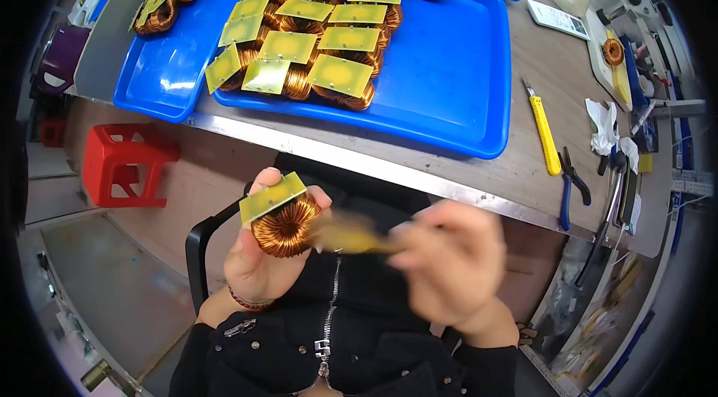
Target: The person sits at a workbench and uses a small brush to clean or apply a substance to copper-wound toroidal inductors. They handle the components one at a time, rotating them to access different sides, and place them on blue trays. The person also briefly moves a tray to clear workspace.
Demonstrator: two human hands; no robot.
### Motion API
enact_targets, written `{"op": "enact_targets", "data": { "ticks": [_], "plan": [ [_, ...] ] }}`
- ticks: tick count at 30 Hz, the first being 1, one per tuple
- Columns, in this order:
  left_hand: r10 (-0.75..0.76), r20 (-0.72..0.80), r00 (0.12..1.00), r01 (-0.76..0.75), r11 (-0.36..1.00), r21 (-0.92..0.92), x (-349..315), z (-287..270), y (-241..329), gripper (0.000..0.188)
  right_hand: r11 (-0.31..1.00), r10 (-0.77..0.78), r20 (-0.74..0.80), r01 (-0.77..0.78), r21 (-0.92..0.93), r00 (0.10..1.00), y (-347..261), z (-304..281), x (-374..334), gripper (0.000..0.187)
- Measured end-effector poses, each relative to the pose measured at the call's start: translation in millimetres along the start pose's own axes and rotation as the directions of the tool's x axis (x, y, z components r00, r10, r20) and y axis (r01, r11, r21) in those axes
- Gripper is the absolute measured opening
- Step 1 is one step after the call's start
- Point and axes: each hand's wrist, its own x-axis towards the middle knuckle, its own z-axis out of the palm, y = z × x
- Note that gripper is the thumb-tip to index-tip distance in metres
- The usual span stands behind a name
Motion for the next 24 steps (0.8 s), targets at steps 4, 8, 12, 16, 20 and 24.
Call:
{"op": "enact_targets", "data": {
  "ticks": [4, 8, 12, 16, 20, 24],
  "plan": [
    [0.095, -0.076, 0.993, -0.076, 0.97, 0.229, 4, 3, 5, 0.074, 0.94, 0.16, 0.629, -0.311, 0.137, 0.761, -15, -7, 4, 0.012],
    [0.024, -0.036, 0.999, -0.027, 0.996, -0.088, 9, -3, 6, 0.072, 0.81, -0.012, 0.679, -0.391, 0.437, 0.734, -5, -9, 1, 0.01],
    [-0.029, -0.016, 0.999, 0.024, 0.97, -0.242, 8, -6, -4, 0.068, 0.948, 0.14, 0.222, -0.195, 0.251, 0.965, -4, -5, 2, 0.015],
    [-0.149, -0.151, 0.977, 0.134, 0.985, -0.108, 7, 9, 3, 0.075, 0.95, 0.057, 0.136, -0.096, 0.298, 0.989, -13, 17, -6, 0.031],
    [-0.053, -0.035, 0.998, 0.044, 0.973, -0.225, 4, -10, -3, 0.08, 0.952, 0.267, 0.06, -0.254, -0.172, 0.962, 24, 18, -7, 0.02],
    [-0.128, -0.031, 0.991, 0.115, 0.954, -0.276, 6, 1, -2, 0.083, 0.972, -0.131, -0.022, 0.132, 0.195, 0.991, -6, 7, -5, 0.017]
  ]
}}
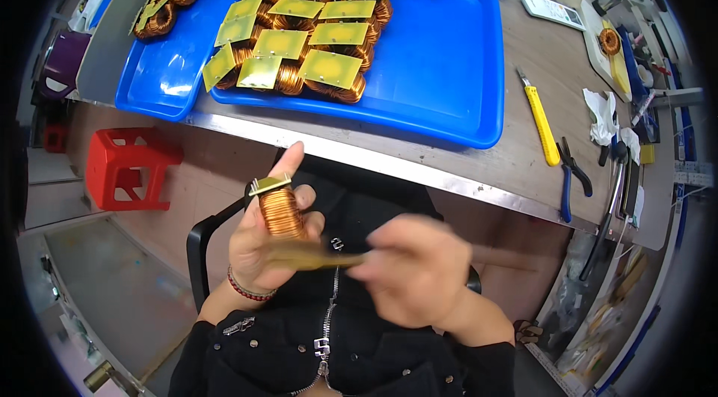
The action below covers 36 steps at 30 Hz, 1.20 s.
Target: The person sits at a workbench and uses a small brush to clean or apply a substance to copper-wound toroidal inductors. They handle the components one at a time, rotating them to access different sides, and place them on blue trays. The person also briefly moves a tray to clear workspace.
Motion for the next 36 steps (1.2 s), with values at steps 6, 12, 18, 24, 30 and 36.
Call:
{"op": "enact_targets", "data": {
  "ticks": [6, 12, 18, 24, 30, 36],
  "plan": [
    [0.072, -0.013, 0.997, -0.073, 0.997, -0.009, -2, 0, 8, 0.088, 0.944, 0.283, -0.035, -0.285, -0.166, 0.958, 29, -4, -20, 0.014],
    [0.018, -0.056, 0.998, -0.021, 0.998, -0.059, 1, 0, 4, 0.06, 0.979, 0.18, 0.053, -0.184, 0.087, 0.982, -9, 14, -19, 0.021],
    [-0.022, -0.051, 0.998, 0.022, 1.0, 0.002, -6, -11, 6, 0.054, 0.838, 0.301, -0.022, -0.275, -0.471, 0.953, 15, 15, -6, 0.014],
    [0.021, 0.021, 1.0, -0.024, 0.989, 0.149, -3, 2, 3, 0.067, 0.988, 0.081, 0.074, -0.07, -0.137, 0.994, -9, 7, -2, 0.015],
    [0.187, 0.035, 0.982, -0.185, 0.901, 0.392, -3, -1, 9, 0.074, 0.958, 0.083, 0.044, -0.068, -0.277, 0.996, -1, -9, -1, 0.016],
    [0.093, 0.06, 0.994, -0.099, 0.99, 0.105, 0, -2, 6, 0.063, 0.868, 0.121, -0.016, -0.114, -0.484, 0.993, 10, -14, 8, 0.017]
  ]
}}
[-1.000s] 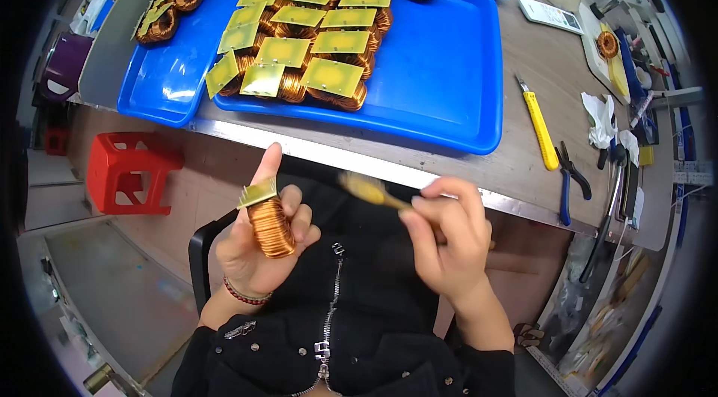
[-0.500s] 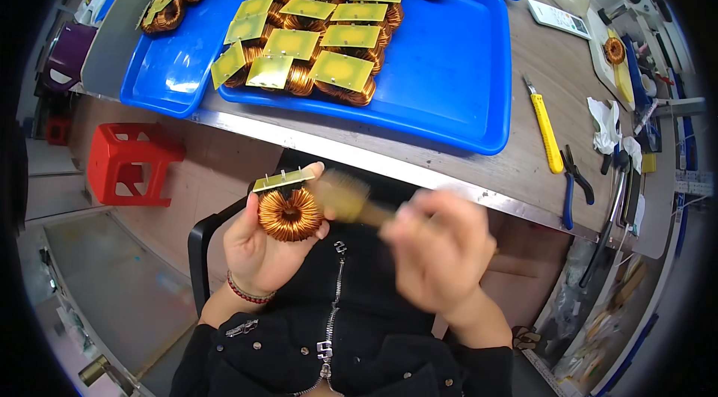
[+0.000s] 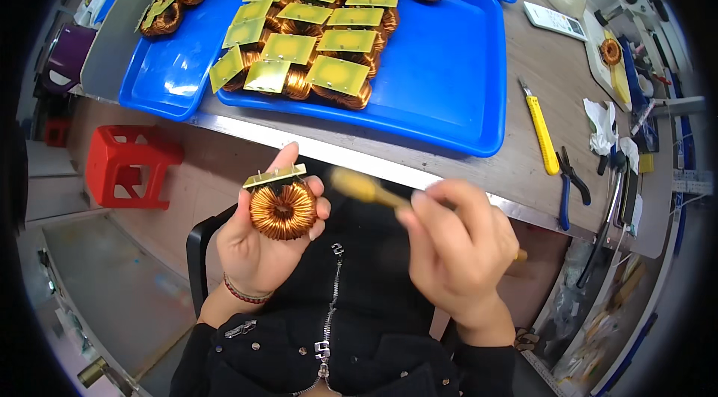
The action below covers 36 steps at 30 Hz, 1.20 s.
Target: The person sits at a workbench and uses a small brush to clean or apply a substance to copper-wound toroidal inductors. They handle the components one at a time, rotating them to access different sides, and place them on blue trays. The person also briefly moves a tray to clear workspace.
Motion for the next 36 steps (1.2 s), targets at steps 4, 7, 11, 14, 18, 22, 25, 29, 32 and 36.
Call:
{"op": "enact_targets", "data": {
  "ticks": [4, 7, 11, 14, 18, 22, 25, 29, 32, 36],
  "plan": [
    [-0.065, 0.02, 0.998, 0.066, 0.996, -0.053, 2, 4, -1, 0.062, 0.838, -0.387, 0.108, 0.301, 0.455, 0.916, -18, -5, -11, 0.017],
    [-0.105, -0.058, 0.993, 0.104, 0.994, -0.023, 3, 15, -2, 0.066, 0.822, -0.411, 0.03, 0.356, 0.444, 0.911, -26, 7, -16, 0.02],
    [-0.125, -0.044, 0.991, 0.122, 0.991, -0.056, 2, 17, -2, 0.065, 0.83, -0.402, 0.011, 0.359, 0.426, 0.916, -20, 3, -19, 0.021],
    [-0.101, 0.045, 0.994, 0.105, 0.99, -0.089, 1, 13, -4, 0.064, 0.882, -0.319, 0.021, 0.288, 0.374, 0.948, -14, -2, -16, 0.025],
    [-0.101, 0.085, 0.991, 0.109, 0.988, -0.108, 0, 13, -5, 0.064, 0.918, -0.259, 0.015, 0.242, 0.315, 0.966, -10, -12, -18, 0.028],
    [-0.108, 0.103, 0.989, 0.126, 0.974, -0.188, 0, 15, -4, 0.063, 0.937, -0.19, 0.035, 0.171, 0.306, 0.981, -8, -13, -23, 0.026],
    [-0.15, 0.013, 0.989, 0.15, 0.974, -0.172, -1, 24, -1, 0.063, 0.946, -0.123, -0.025, 0.125, 0.299, 0.992, -5, -9, -27, 0.024],
    [-0.137, 0.0, 0.991, 0.135, 0.976, -0.172, -2, 25, -2, 0.063, 0.946, -0.031, -0.033, 0.04, 0.322, 0.999, 1, -13, -25, 0.021],
    [-0.13, 0.039, 0.991, 0.134, 0.978, -0.159, -1, 24, -3, 0.063, 0.944, -0.021, -0.066, 0.042, 0.327, 0.998, 5, -13, -26, 0.019],
    [-0.097, 0.158, 0.983, 0.12, 0.982, -0.146, 1, 16, -4, 0.067, 0.944, -0.002, -0.065, 0.023, 0.328, 0.998, 4, -13, -27, 0.018]
  ]
}}
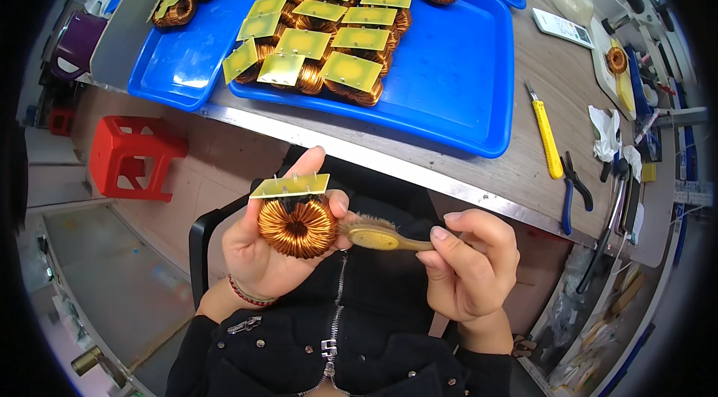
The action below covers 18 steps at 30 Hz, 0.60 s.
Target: The person sits at a workbench and uses a small brush to clean or apply a substance to copper-wound toroidal inductors. They handle the components one at a time, rotating them to access different sides, and place them on blue trays. The person also briefly moves a tray to clear workspace.
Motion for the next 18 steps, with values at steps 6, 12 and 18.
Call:
{"op": "enact_targets", "data": {
  "ticks": [6, 12, 18],
  "plan": [
    [-0.013, -0.101, 0.995, 0.016, 0.999, 0.03, -1, 8, 0, 0.066, 1.0, -0.002, -0.011, 0.002, 0.011, 1.0, 2, 2, -1, 0.017],
    [-0.033, -0.132, 0.991, 0.035, 0.999, 0.013, -2, 10, 1, 0.065, 1.0, 0.009, -0.01, -0.009, 0.022, 1.0, 4, 6, -1, 0.018],
    [0.003, -0.162, 0.987, 0.01, 0.997, 0.08, -4, 11, -1, 0.063, 0.998, 0.01, 0.006, -0.011, 0.059, 1.0, 3, 8, 1, 0.018]
  ]
}}
